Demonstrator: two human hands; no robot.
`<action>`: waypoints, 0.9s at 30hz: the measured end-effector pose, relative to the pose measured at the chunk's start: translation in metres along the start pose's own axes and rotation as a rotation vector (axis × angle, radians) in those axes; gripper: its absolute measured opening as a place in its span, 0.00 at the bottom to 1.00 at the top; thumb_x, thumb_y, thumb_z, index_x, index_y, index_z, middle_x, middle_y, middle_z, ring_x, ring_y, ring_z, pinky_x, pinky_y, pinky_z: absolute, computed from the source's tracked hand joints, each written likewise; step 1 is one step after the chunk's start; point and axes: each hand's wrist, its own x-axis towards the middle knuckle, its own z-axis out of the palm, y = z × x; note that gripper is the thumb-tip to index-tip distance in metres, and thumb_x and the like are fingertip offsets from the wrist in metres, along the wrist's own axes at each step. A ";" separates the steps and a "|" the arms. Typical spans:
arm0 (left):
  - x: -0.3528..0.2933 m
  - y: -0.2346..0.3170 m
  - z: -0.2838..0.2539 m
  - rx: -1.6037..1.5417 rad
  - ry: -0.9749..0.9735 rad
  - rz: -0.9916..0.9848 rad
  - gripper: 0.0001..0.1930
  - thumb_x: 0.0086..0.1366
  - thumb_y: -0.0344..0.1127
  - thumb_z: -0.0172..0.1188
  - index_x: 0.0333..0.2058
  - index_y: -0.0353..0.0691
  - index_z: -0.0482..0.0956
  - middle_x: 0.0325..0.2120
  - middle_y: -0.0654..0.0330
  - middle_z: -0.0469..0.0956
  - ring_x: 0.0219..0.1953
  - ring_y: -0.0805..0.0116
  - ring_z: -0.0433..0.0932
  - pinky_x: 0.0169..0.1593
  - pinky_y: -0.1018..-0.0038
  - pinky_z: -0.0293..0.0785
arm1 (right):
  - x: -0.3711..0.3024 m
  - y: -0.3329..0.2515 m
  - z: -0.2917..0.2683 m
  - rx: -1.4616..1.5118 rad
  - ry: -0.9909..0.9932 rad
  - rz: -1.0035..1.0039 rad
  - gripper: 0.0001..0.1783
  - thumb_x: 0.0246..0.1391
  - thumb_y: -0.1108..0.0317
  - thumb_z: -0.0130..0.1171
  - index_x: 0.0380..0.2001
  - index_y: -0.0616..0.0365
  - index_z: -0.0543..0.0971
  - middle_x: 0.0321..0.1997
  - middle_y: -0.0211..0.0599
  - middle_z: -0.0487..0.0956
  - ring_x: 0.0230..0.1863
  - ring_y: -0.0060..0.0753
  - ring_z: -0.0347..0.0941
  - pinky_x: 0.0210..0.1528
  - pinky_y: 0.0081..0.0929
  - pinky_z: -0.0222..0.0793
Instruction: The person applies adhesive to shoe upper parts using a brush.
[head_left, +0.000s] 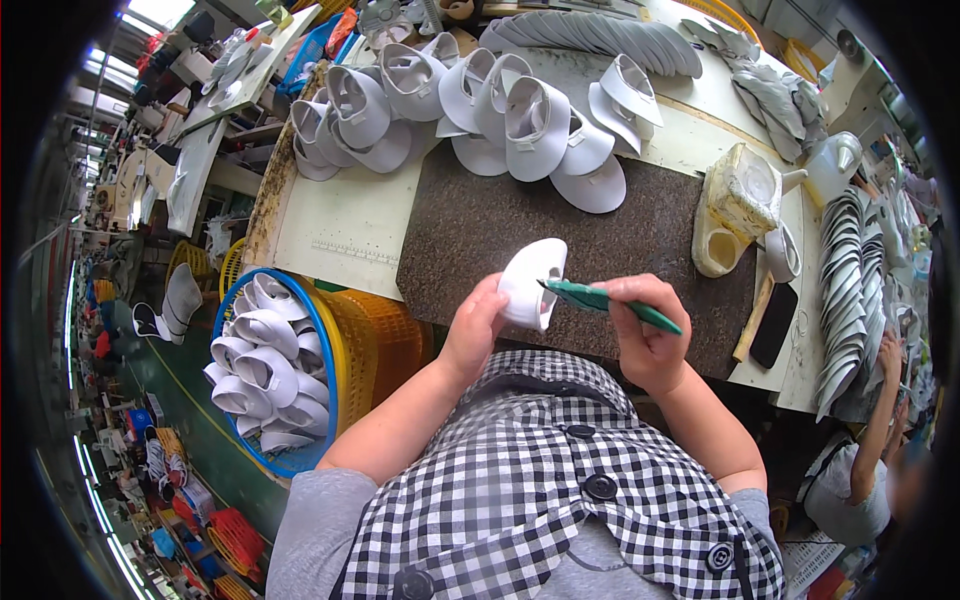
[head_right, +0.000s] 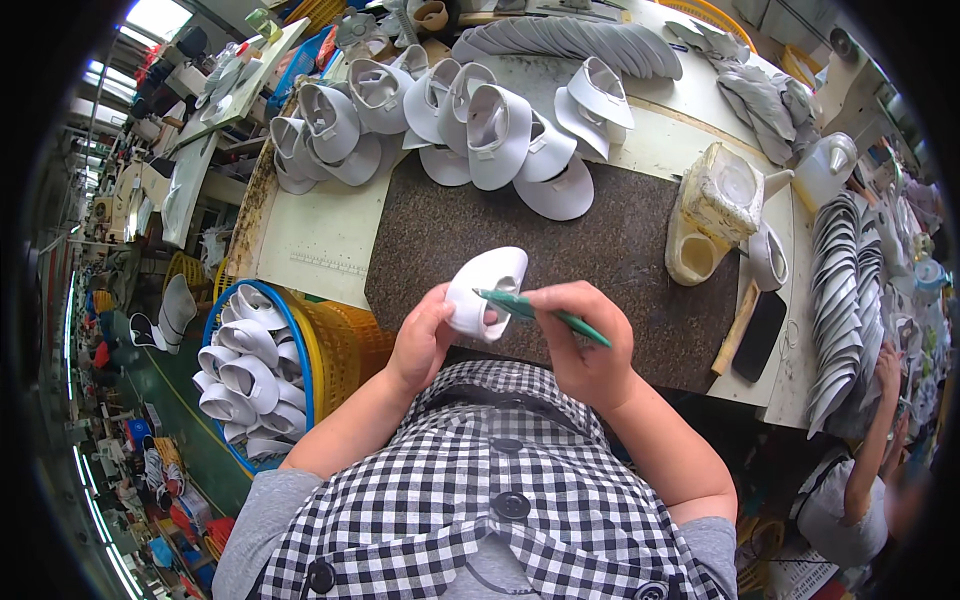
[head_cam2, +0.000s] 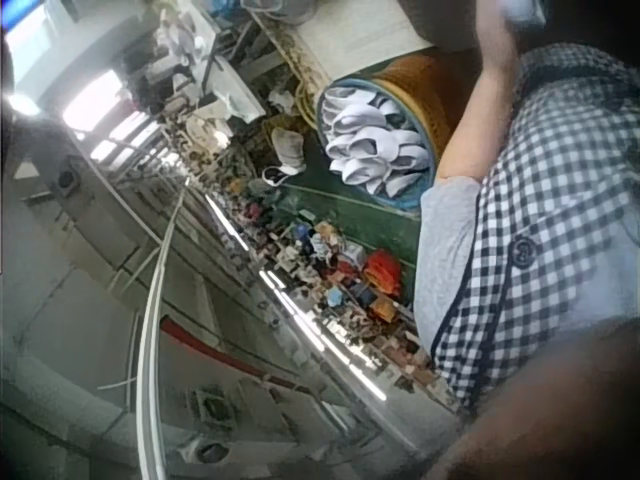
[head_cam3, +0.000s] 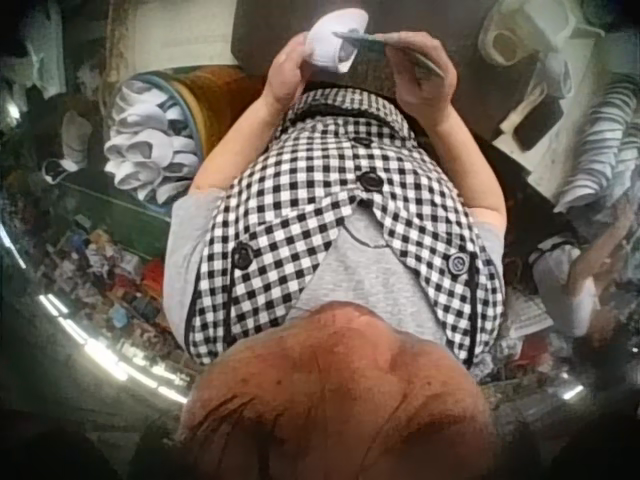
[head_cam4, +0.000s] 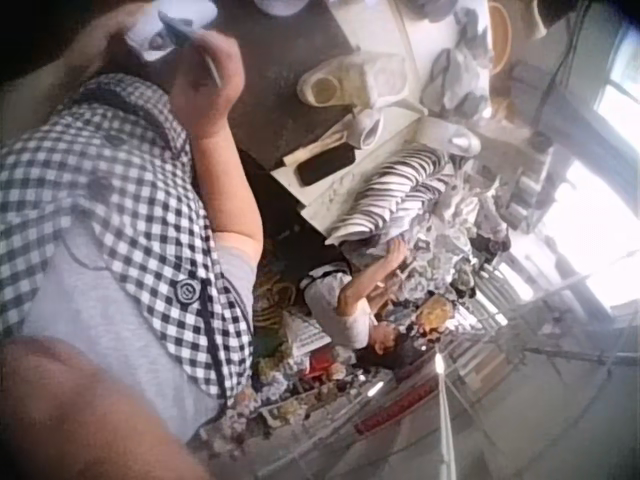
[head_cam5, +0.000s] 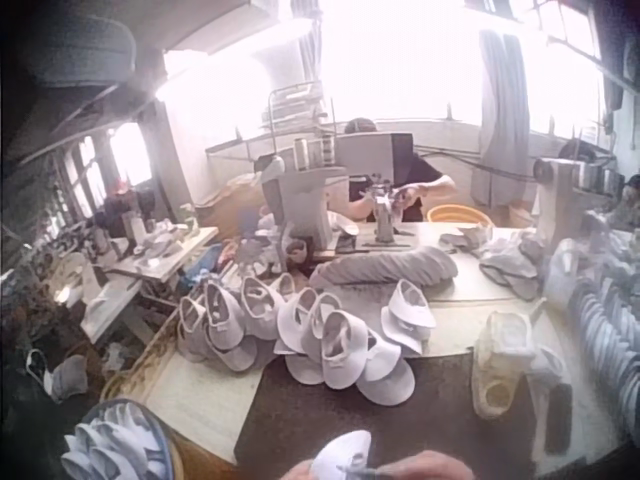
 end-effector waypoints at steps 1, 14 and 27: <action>-0.003 -0.005 -0.001 0.001 0.001 -0.003 0.22 0.66 0.36 0.43 0.55 0.30 0.67 0.48 0.53 0.74 0.52 0.64 0.73 0.60 0.64 0.64 | 0.001 0.000 0.007 0.001 0.001 0.003 0.11 0.52 0.83 0.58 0.38 0.60 0.75 0.35 0.43 0.80 0.35 0.43 0.79 0.38 0.28 0.74; -0.023 0.004 -0.003 -0.099 0.086 -0.098 0.27 0.57 0.27 0.42 0.57 0.27 0.67 0.50 0.50 0.74 0.53 0.64 0.73 0.59 0.69 0.66 | -0.005 0.025 0.022 -0.277 -0.314 -0.297 0.25 0.31 0.84 0.58 0.39 0.53 0.77 0.35 0.37 0.80 0.33 0.42 0.77 0.34 0.34 0.74; 0.000 -0.013 -0.028 -0.340 0.068 -0.167 0.30 0.55 0.29 0.44 0.59 0.29 0.65 0.52 0.49 0.73 0.51 0.62 0.73 0.55 0.67 0.71 | -0.034 0.078 0.008 -0.383 -0.215 0.014 0.11 0.52 0.81 0.60 0.39 0.57 0.77 0.35 0.42 0.80 0.37 0.42 0.78 0.40 0.31 0.74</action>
